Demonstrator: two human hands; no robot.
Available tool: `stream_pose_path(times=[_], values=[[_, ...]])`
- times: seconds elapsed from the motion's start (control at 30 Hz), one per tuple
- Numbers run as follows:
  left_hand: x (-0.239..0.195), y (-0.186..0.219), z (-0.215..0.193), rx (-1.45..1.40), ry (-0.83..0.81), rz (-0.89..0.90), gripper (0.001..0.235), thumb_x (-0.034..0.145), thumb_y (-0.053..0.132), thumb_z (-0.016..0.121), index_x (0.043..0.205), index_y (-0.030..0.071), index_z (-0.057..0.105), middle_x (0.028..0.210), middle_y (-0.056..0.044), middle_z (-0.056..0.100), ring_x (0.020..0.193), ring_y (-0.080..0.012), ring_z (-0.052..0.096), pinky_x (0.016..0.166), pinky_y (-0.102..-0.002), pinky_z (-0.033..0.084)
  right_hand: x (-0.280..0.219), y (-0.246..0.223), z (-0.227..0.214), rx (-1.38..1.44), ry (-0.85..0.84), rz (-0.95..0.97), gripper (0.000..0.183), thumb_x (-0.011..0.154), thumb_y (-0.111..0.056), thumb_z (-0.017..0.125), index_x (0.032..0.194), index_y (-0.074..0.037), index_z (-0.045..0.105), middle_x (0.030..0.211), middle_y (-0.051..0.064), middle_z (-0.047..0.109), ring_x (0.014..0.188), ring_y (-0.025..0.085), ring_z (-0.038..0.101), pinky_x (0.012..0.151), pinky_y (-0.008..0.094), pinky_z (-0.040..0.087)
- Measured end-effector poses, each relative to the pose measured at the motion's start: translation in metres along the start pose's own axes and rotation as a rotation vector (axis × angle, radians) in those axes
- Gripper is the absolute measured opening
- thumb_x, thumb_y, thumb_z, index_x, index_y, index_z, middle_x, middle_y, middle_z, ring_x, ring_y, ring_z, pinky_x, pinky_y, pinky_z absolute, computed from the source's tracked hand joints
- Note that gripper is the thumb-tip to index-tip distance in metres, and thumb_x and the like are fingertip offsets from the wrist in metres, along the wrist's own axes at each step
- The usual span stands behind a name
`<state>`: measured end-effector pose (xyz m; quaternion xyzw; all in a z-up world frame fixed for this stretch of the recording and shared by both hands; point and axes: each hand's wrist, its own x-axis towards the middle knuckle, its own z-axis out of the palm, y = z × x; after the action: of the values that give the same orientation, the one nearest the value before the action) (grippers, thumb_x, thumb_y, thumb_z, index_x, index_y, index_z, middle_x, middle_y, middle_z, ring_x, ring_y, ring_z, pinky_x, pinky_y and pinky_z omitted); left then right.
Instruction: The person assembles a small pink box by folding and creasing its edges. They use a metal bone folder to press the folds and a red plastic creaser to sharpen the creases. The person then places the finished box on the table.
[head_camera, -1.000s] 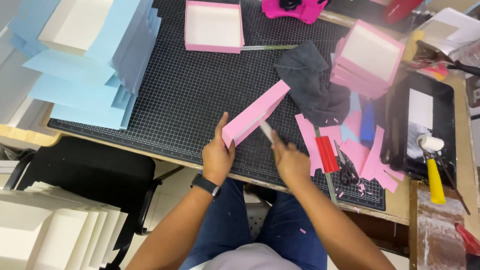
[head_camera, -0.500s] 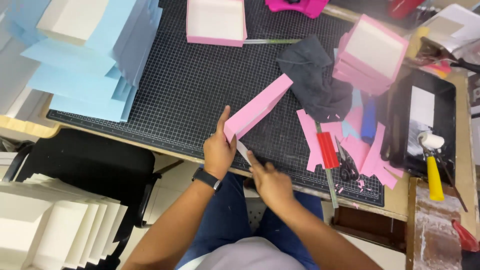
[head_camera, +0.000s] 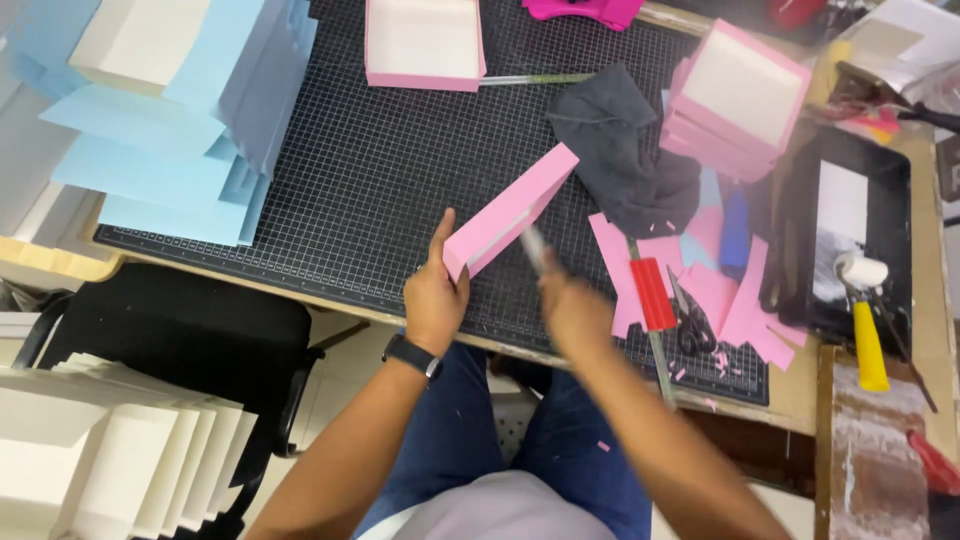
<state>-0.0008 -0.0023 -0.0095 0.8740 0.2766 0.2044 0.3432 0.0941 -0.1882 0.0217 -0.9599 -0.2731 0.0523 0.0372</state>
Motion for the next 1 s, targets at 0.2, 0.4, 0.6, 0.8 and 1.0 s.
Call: stream_pose_path(times=[0.2,0.4,0.6,0.8,1.0], values=[[0.001,0.002,-0.003,-0.024,-0.017,-0.035,0.080,0.091,0.013,0.066,0.162,0.026,0.030,0.113,-0.015,0.078,0.088,-0.0420,0.075,0.075,-0.051,0.060,-0.017,0.007,0.039,-0.118,-0.028,-0.153,0.032,0.105,-0.041,0.044,0.123,-0.033,0.070,0.076,0.009,0.069,0.068,0.033,0.076,0.058,0.047,0.061],[0.002,0.014,-0.013,-0.014,-0.034,-0.049,0.080,0.092,0.016,0.064,0.162,0.030,0.029,0.100,-0.018,0.079,0.085,-0.0439,0.074,0.075,-0.055,0.059,-0.050,-0.041,-0.006,0.091,-0.173,-0.159,0.051,0.107,-0.043,0.036,0.158,-0.039,0.040,0.096,0.020,0.073,0.081,0.044,0.077,0.069,0.056,0.061],[0.001,0.006,-0.008,-0.009,-0.043,-0.030,0.082,0.092,0.014,0.065,0.163,0.029,0.028,0.099,-0.018,0.079,0.086,-0.0425,0.075,0.074,-0.053,0.059,0.014,0.014,-0.013,-0.056,-0.086,-0.013,0.051,0.109,-0.048,0.033,0.159,-0.042,0.038,0.100,0.016,0.070,0.090,0.042,0.076,0.080,0.053,0.061],[0.002,0.010,-0.010,-0.001,-0.057,-0.032,0.085,0.088,0.013,0.067,0.162,0.030,0.028,0.118,-0.014,0.077,0.088,-0.0446,0.074,0.077,-0.053,0.059,0.031,0.017,-0.022,0.288,-0.218,0.113,0.046,0.107,-0.046,0.040,0.152,-0.043,0.050,0.117,0.021,0.074,0.108,0.045,0.071,0.092,0.056,0.056],[0.004,0.012,-0.011,0.005,-0.042,-0.050,0.083,0.089,0.017,0.070,0.161,0.029,0.032,0.098,-0.022,0.078,0.084,-0.0471,0.074,0.076,-0.058,0.058,-0.058,-0.047,-0.010,0.169,-0.324,-0.114,0.049,0.107,-0.047,0.034,0.155,-0.046,0.041,0.111,0.021,0.073,0.094,0.048,0.074,0.081,0.057,0.059]])
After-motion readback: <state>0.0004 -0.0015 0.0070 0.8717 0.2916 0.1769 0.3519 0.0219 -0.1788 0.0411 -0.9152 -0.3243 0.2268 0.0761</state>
